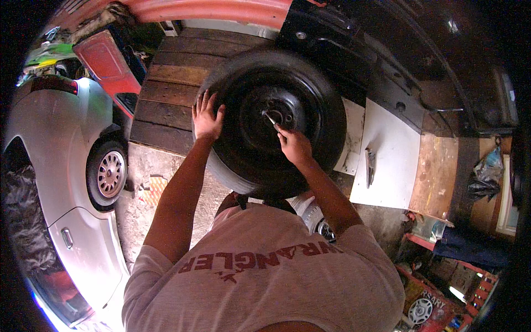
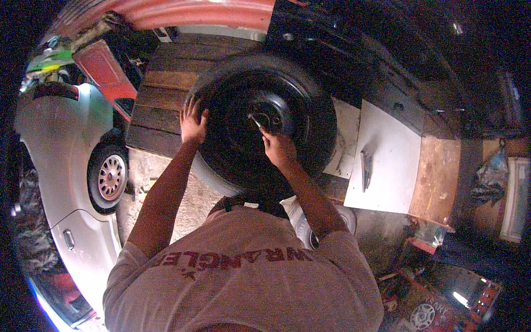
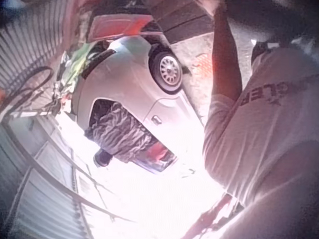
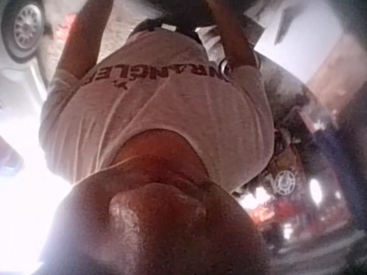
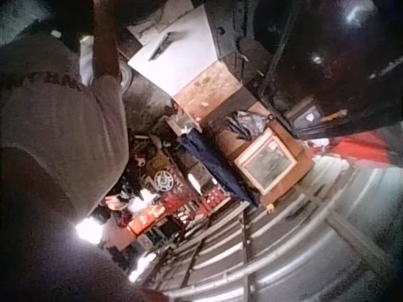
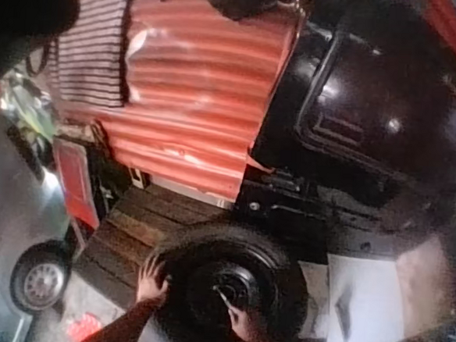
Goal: The person cleans a car tire using a wire brush and a metal scraper. They scrub the tire surface and scrape the inner rim area, then flip the tire over to continue cleaning the opposite side.
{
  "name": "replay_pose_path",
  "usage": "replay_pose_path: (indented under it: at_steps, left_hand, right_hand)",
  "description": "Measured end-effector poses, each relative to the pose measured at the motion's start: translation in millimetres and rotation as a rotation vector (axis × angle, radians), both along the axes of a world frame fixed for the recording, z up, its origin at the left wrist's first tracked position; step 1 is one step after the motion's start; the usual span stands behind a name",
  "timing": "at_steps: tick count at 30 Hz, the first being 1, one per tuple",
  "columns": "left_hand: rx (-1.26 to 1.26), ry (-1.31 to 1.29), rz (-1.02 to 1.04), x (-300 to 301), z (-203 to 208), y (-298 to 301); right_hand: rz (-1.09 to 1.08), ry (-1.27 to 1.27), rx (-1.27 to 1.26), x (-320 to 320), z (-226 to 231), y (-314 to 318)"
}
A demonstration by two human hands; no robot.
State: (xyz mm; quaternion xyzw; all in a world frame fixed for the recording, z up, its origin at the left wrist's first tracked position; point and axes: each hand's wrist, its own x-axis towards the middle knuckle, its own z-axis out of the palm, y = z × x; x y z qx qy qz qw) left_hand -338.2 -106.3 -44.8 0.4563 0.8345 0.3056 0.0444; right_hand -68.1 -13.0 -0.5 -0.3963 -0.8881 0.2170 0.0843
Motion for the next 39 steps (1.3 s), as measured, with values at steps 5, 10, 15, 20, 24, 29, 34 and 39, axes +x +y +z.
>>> replay_pose_path:
  at_steps: [5, 10, 15, 20, 24, 29, 34, 39]
  left_hand:
    - [0.011, -0.021, -0.009, 3, 4, 2]
    - [-0.008, -0.001, -0.011, 3, 0, 4]
    - [-0.012, 0.008, -0.021, 1, 1, 1]
    - [-0.021, -0.024, -0.012, 4, 6, 1]
    - [-0.011, -0.012, -0.024, 3, 2, 2]
    - [-0.027, -0.001, -0.018, 2, 3, 0]
    - [-0.031, 0.004, -0.014, 1, 1, -1]
    - [-0.014, 0.020, -0.024, 3, 1, 4]
  right_hand:
    - [-0.087, 0.019, 0.016, -19, 7, 16]
    - [-0.033, -0.030, 0.033, -2, -13, -11]
    - [0.002, 0.074, -0.033, 7, 3, -5]
    - [-0.084, -0.023, 0.106, -19, 5, 38]
    - [-0.144, -0.120, 0.157, -3, -6, 45]
    - [-0.319, -0.194, 0.088, 37, -3, 15]
    - [-0.312, -0.116, 0.075, 53, 4, 9]
    - [-0.216, -0.149, 0.111, 20, 10, 44]
